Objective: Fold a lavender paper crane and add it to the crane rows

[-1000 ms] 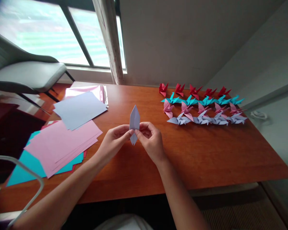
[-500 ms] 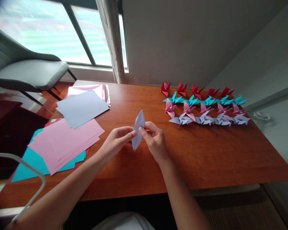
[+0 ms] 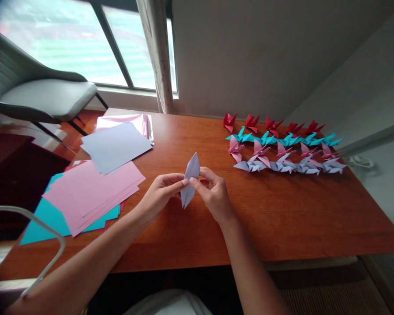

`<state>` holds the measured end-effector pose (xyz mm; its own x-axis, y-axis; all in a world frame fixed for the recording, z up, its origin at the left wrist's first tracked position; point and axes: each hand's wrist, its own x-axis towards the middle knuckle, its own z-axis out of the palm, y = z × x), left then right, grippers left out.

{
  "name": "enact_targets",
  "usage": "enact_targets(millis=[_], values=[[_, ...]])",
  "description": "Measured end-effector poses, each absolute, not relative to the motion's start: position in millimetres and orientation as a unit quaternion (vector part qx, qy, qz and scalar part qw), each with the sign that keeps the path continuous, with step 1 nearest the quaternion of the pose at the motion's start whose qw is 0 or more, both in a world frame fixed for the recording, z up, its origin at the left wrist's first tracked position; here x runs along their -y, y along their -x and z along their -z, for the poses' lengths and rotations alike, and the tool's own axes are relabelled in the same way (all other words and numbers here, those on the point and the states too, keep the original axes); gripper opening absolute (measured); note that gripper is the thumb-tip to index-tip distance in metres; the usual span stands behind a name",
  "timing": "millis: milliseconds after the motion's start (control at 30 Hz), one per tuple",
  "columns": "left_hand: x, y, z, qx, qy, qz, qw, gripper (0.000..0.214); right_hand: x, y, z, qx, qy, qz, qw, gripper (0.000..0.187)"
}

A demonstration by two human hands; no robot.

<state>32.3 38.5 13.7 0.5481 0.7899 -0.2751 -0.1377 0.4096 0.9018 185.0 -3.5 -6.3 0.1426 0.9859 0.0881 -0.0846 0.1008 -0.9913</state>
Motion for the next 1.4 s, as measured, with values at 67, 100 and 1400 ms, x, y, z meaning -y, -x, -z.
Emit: enact_targets(millis=[67, 100, 1400], values=[[-38.7, -32.1, -13.9, -0.366, -0.451, -0.308, 0.754, 0.028, 3.6, -184.9, 6.1, 0.467, 0.487, -0.456, 0.58, 0.011], [-38.8, -32.0, -13.7, -0.367, -0.452, -0.309, 0.752, 0.028, 3.6, -184.8, 5.9, 0.468, 0.487, -0.453, 0.582, 0.01], [-39.0, -32.9, -11.9, -0.341, -0.505, -0.347, 0.713, 0.034, 4.4, -187.4, 4.0, 0.474, 0.537, -0.394, 0.576, 0.015]])
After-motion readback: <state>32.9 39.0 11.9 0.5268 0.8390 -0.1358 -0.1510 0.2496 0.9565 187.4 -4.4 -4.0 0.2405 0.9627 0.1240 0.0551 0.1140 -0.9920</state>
